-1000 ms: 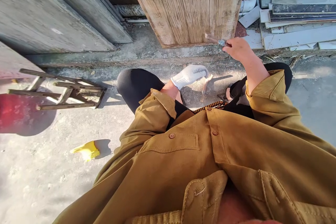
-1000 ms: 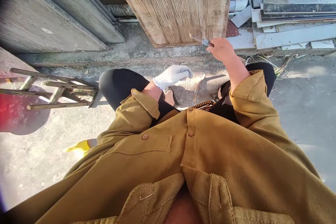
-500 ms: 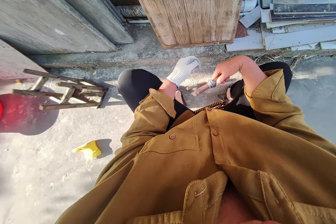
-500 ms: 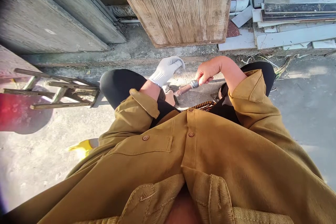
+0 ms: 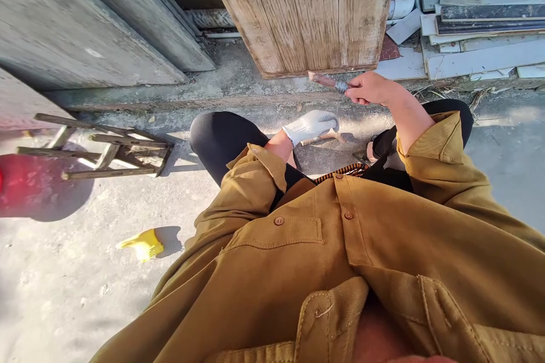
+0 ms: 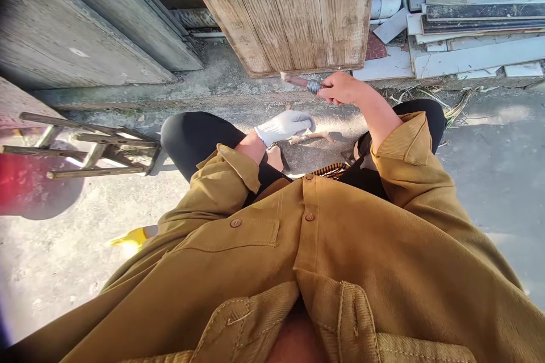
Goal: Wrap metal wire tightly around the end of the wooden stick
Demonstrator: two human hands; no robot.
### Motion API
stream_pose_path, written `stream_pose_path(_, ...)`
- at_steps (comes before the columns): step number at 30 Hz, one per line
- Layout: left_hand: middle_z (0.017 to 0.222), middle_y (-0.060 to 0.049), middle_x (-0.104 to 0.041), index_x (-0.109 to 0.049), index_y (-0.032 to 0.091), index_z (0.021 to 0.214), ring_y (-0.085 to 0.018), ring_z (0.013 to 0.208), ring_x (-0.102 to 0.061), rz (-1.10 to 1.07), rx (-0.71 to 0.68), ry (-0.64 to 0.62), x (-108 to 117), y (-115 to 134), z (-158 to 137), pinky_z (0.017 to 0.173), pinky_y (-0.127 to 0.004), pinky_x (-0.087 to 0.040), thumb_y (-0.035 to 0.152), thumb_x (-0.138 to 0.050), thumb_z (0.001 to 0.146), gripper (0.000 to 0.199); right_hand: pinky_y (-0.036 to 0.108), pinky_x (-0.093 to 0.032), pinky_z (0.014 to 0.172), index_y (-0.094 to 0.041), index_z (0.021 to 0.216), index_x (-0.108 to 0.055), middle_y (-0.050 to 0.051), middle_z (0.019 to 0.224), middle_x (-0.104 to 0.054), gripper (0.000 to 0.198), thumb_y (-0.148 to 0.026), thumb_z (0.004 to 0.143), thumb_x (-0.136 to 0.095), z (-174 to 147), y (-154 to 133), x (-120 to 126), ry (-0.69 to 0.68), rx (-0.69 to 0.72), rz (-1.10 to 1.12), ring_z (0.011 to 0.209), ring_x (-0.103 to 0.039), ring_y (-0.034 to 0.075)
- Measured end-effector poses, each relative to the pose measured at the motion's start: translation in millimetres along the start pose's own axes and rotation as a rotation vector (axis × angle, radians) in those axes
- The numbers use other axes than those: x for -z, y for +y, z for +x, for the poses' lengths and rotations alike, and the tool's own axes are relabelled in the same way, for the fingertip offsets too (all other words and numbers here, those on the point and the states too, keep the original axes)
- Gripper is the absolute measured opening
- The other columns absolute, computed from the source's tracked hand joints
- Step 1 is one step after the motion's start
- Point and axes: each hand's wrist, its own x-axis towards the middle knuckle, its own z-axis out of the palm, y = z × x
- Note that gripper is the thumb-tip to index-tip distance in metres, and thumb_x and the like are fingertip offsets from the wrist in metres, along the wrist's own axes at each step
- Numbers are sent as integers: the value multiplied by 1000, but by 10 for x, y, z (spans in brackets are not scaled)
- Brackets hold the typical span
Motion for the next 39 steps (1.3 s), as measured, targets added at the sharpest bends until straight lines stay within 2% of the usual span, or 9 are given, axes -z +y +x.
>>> stream_pose_path(6, 70, 2, -66, -74, 20, 76, -15, 71, -58, 161, -63, 45, 87, 55, -50, 71, -27, -41, 22, -62, 89, 17, 38, -43, 77, -19, 93, -79, 11, 90, -75, 11, -28, 99, -76, 85, -66, -187, -255, -116, -503, 85, -67, 26)
stream_pose_path(10, 72, 2, -66, -75, 18, 81, -15, 73, -57, 149, -127, -9, 153, 13, -84, 73, -26, -43, 24, -63, 93, 18, 34, -40, 70, -21, 84, -77, 2, 71, -65, 17, -29, 98, -79, 87, -70, -252, -693, 38, -394, 68, -56, 18)
stream_pose_path(13, 77, -1, -70, -77, 17, 86, -14, 73, -59, 16, -157, -6, 164, -71, -64, 72, -25, -45, 26, -67, 97, 17, 29, -40, 68, -19, 80, -72, -2, 66, -59, 29, -41, 97, -82, 46, -50, -165, -796, 230, -185, 65, -53, 14)
stream_pose_path(15, 73, -1, -66, -75, 16, 89, -13, 66, -56, -151, -148, 48, 147, -120, -40, 66, -24, -44, 30, -69, 101, 20, 28, -38, 66, -19, 79, -68, -3, 65, -56, 40, -52, 95, -85, -10, -24, -63, -665, 348, 36, 64, -50, 12)
stream_pose_path(20, 62, 2, -55, -74, 15, 91, -10, 57, -48, -380, -120, 87, 92, -82, -30, 58, -23, -38, 32, -71, 107, 24, 31, -38, 60, -24, 90, -62, 0, 76, -56, 49, -69, 97, -79, -92, 82, 126, 139, 333, 724, 63, -43, 15)
stream_pose_path(23, 60, 3, -54, -75, 15, 88, -10, 56, -48, -354, -116, 7, 84, -12, -63, 58, -22, -39, 27, -71, 106, 23, 34, -43, 62, -27, 90, -58, 3, 78, -56, 38, -59, 108, -68, -15, 177, 164, 396, 97, 623, 64, -44, 18)
stream_pose_path(27, 59, 5, -53, -77, 14, 89, -8, 54, -44, -364, -113, -33, 97, -4, -92, 63, -22, -48, 31, -73, 104, 23, 37, -49, 75, -23, 81, -57, 8, 80, -62, 30, -31, 109, -64, 116, 283, 170, 429, -120, 208, 74, -58, 21)
stream_pose_path(32, 63, 1, -58, -77, 15, 86, -10, 56, -49, -347, -100, 15, 139, -26, -114, 59, -24, -41, 29, -73, 101, 21, 42, -50, 83, -16, 105, -79, 17, 96, -76, 20, -32, 105, -68, 128, 204, 58, 36, -180, -508, 93, -70, 32)
stream_pose_path(39, 55, 3, -51, -73, 15, 80, -10, 53, -45, -253, 17, 264, 256, 90, -132, 57, -24, -36, 14, -64, 103, 24, 34, -38, 71, -19, 83, -76, 0, 68, -62, 17, -27, 98, -81, 14, -11, -116, -643, -19, -393, 66, -51, 16)
